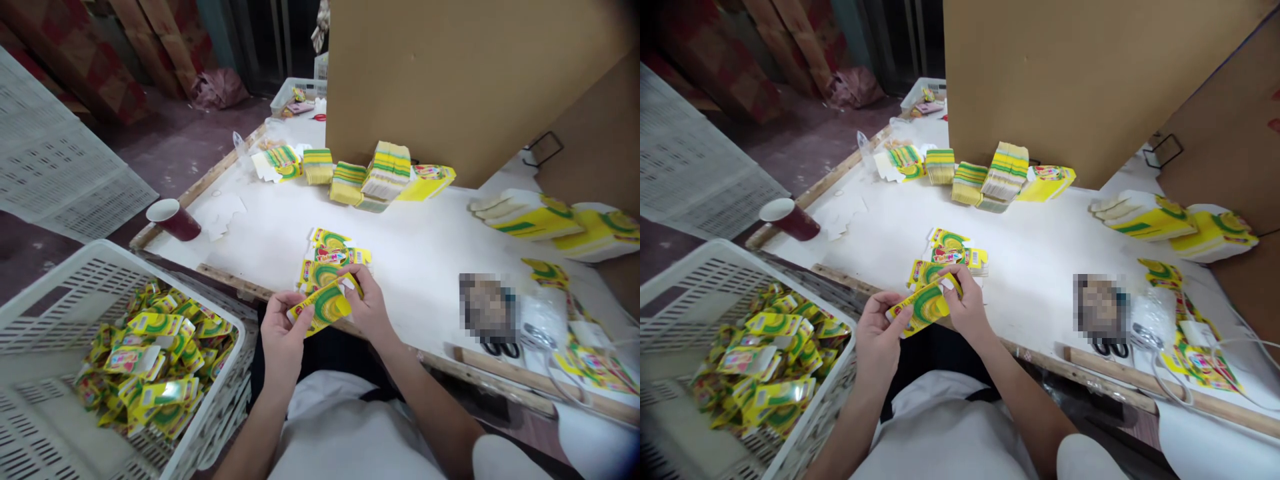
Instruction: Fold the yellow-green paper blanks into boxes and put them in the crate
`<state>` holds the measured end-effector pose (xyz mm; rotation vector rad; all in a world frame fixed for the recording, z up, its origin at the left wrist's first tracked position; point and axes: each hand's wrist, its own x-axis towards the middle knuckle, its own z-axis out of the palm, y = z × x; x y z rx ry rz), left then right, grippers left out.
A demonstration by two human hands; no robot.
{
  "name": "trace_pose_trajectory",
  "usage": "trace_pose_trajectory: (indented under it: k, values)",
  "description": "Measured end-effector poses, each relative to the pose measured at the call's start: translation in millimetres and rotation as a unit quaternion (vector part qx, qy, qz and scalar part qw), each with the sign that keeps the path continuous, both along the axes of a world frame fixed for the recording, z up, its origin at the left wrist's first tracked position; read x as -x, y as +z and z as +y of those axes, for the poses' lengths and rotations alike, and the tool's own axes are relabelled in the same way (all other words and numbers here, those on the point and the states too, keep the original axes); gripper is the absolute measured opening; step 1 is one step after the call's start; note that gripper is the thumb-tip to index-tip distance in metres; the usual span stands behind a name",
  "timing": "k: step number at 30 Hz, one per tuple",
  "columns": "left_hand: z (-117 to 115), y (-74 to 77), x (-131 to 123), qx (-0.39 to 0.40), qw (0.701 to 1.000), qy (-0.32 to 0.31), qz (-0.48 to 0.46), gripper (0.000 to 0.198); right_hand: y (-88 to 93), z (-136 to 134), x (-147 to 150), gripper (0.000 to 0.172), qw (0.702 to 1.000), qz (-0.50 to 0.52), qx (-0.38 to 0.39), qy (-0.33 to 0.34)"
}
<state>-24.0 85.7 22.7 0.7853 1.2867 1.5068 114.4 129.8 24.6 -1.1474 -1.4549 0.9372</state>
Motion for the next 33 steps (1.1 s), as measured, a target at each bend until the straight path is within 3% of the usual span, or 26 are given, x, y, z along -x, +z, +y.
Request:
trace_pose_trajectory:
  k: [5, 7, 11, 14, 17, 19, 23, 25, 27, 33]
  values:
    - [0.6, 1.2, 2.1, -0.011, 1.000, 0.008, -0.023, 0.026, -0.6, -0.3, 0.6, 0.013, 0.999, 0.035, 0.018, 0.009]
    - [3.0, 3.3, 4.8, -0.010, 0.999, 0.013, -0.039, 0.027, 2.1, -1.5, -1.6, 0.024, 0.995, 0.065, 0.037, 0.061]
    - [9.3, 4.5, 8.6, 0.015, 0.994, 0.038, -0.102, 0.033, 11.2, -3.8, -7.3, 0.063, 0.970, 0.130, 0.059, 0.198]
    - [10.7, -1.1, 8.4, 0.037, 0.992, 0.027, -0.120, 0.036, 12.0, -2.9, -9.8, 0.067, 0.959, 0.148, 0.061, 0.236]
    - [8.2, -7.0, 9.6, 0.039, 0.999, -0.013, -0.031, 0.030, 6.9, -1.0, -11.0, 0.064, 0.959, 0.148, 0.051, 0.237]
    - [6.3, -6.4, 13.3, 0.036, 0.993, -0.046, 0.103, 0.028, 3.9, -0.6, -11.6, 0.063, 0.959, 0.148, 0.049, 0.237]
    - [5.4, 6.1, 22.7, -0.011, 0.924, -0.120, 0.363, 0.055, 2.4, -2.2, -11.5, 0.062, 0.957, 0.146, 0.054, 0.245]
    - [5.9, 11.8, 24.1, -0.052, 0.901, -0.160, 0.400, 0.065, 2.9, -3.5, -10.1, 0.063, 0.954, 0.140, 0.056, 0.258]
    - [6.2, 13.8, 22.2, -0.079, 0.893, -0.175, 0.407, 0.062, 3.5, -5.1, -8.0, 0.062, 0.957, 0.124, 0.057, 0.257]
    - [4.3, 9.5, 14.4, -0.107, 0.880, -0.122, 0.446, 0.057, 5.7, -10.6, -4.2, 0.065, 0.968, 0.070, 0.053, 0.236]
